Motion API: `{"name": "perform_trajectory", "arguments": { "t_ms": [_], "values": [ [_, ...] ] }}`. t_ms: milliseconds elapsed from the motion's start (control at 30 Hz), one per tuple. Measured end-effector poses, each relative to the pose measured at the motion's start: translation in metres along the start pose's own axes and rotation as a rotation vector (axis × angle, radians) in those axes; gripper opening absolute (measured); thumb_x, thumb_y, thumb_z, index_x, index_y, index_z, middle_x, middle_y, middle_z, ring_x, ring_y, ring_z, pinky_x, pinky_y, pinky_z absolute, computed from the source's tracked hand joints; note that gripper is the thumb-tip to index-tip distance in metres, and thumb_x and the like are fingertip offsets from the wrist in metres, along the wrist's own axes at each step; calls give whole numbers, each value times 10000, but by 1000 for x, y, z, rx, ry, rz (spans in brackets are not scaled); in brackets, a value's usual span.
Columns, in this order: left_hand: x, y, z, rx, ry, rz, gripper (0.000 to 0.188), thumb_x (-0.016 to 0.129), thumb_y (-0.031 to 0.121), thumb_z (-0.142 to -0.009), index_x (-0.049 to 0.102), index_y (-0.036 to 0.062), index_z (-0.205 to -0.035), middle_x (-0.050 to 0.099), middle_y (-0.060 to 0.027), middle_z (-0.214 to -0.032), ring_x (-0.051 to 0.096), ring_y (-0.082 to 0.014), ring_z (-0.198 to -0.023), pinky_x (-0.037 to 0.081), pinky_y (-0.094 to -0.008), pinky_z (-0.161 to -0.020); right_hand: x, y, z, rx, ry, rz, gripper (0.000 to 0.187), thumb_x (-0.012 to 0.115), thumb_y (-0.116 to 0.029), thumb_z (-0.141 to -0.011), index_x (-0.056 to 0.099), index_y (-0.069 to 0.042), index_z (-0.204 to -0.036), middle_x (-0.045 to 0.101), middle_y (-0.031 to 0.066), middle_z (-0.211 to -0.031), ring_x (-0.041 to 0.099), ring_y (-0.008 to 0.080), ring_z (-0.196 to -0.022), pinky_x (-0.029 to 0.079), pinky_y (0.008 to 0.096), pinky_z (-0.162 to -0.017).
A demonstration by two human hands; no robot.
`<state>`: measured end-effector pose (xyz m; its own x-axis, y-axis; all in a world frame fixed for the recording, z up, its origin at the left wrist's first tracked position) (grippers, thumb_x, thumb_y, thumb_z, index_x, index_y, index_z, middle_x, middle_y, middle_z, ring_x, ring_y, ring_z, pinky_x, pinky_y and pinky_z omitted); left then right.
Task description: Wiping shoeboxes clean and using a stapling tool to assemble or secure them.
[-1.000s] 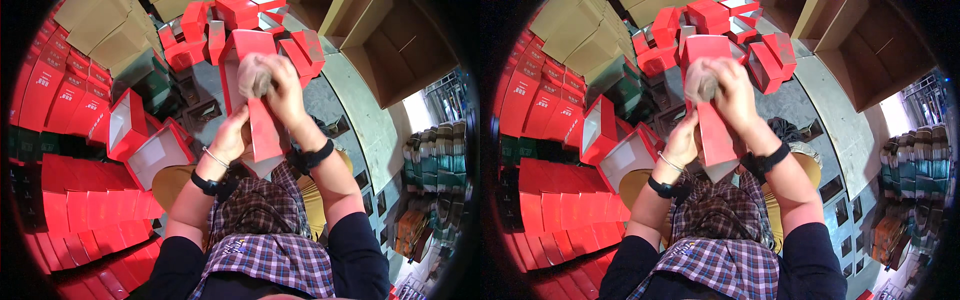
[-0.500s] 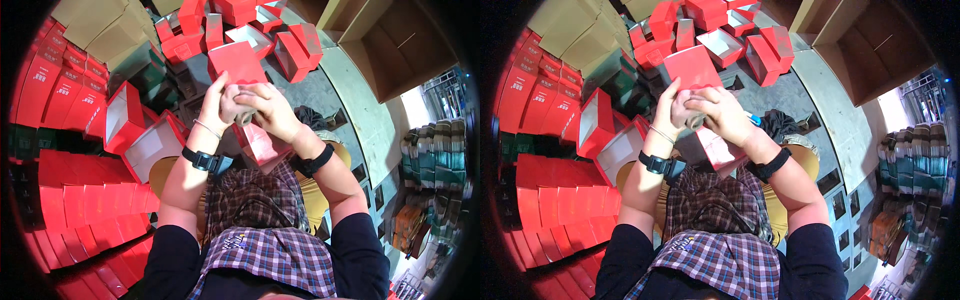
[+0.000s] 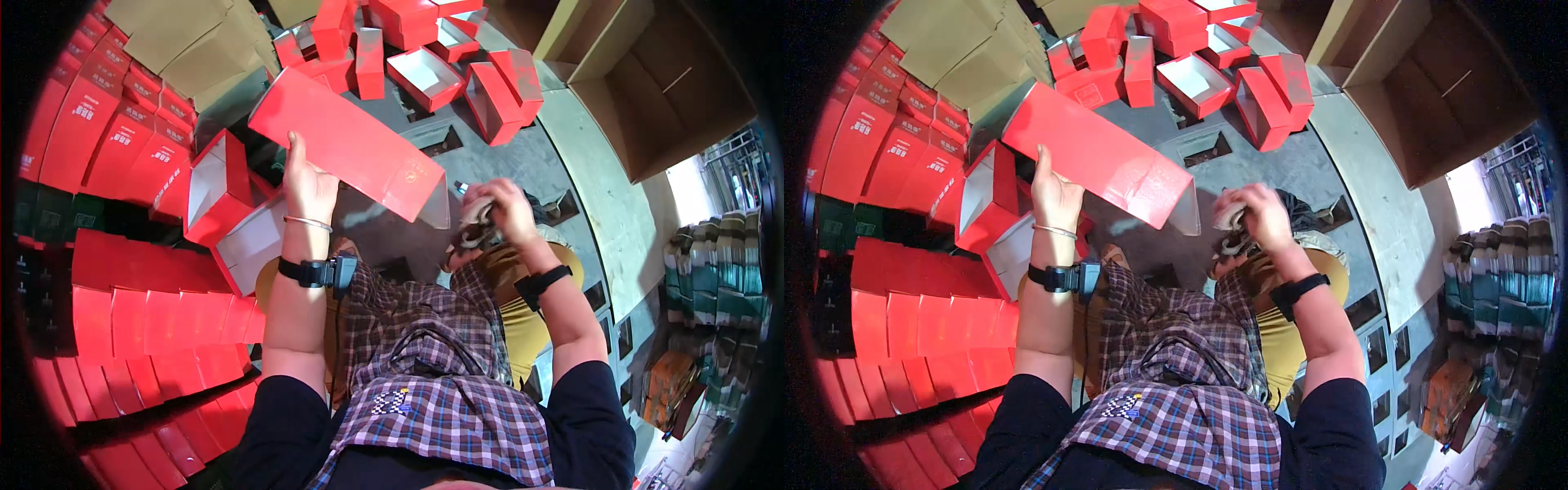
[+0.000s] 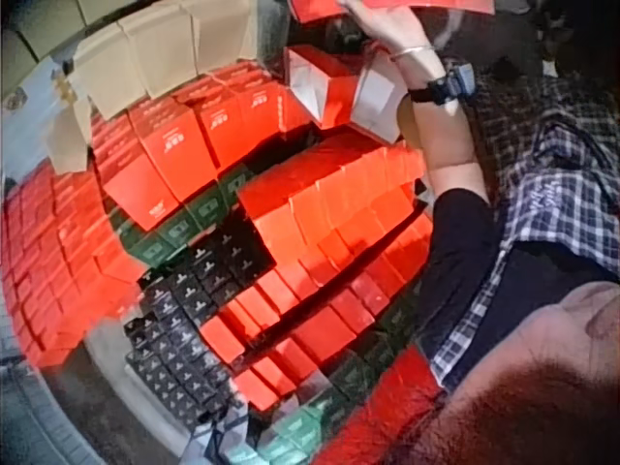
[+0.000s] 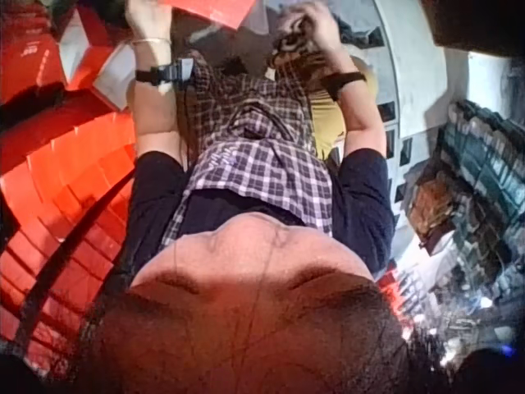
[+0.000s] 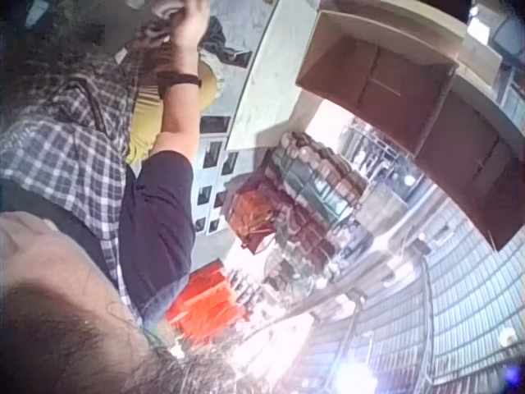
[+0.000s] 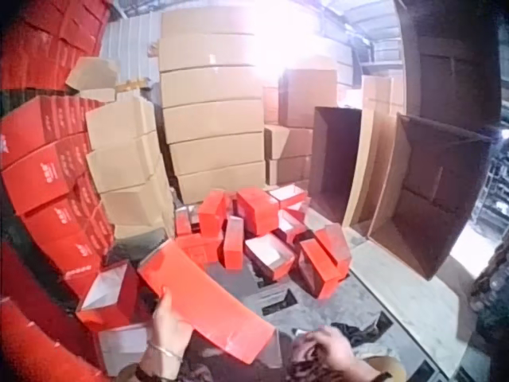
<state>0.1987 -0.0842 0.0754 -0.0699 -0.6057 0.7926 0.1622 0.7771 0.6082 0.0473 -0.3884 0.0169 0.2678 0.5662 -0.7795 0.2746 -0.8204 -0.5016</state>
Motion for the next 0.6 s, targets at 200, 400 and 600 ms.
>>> {"name": "perform_trajectory", "arguments": {
  "t_ms": [200, 400, 600],
  "values": [
    [4, -20, 13, 33, -3, -47, 537, 460, 408, -992, 368, 52, -1383, 468, -120, -1372, 450, -287, -1277, 375, -480, -1063, -63, -90, -92, -111, 391, -373, 496, 545, 138, -657, 617, -53, -1109, 586, 153, -1133, 560, 349, -1082, 454, 392, -939],
    [29, -30, 4, -123, 50, 94, 544, 394, 436, -1007, 425, 13, -1348, 504, -159, -1348, 468, -306, -1264, 370, -491, -1067, 0, -173, -101, -522, 147, -61, 431, 662, -41, -645, 640, -166, -1058, 570, 69, -1152, 527, 302, -1088, 453, 430, -880],
    [3, 16, 1, 57, 18, 45, 465, 416, 338, -1017, 409, 20, -1356, 505, -129, -1354, 475, -296, -1261, 386, -475, -1055, 41, -85, -26, -350, -297, 48, 413, 670, -30, -608, 658, -175, -995, 588, 23, -1126, 528, 294, -1089, 460, 413, -873]
  ]
}}
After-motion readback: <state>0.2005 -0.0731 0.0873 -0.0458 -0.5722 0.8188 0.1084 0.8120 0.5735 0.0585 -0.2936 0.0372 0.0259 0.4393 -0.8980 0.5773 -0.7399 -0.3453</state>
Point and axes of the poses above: each hand's wrist, its own z-axis away from the middle knuckle, its own x-axis out of the palm, y = z × x, the point moved 8 cm from there along -z, towards the middle knuckle
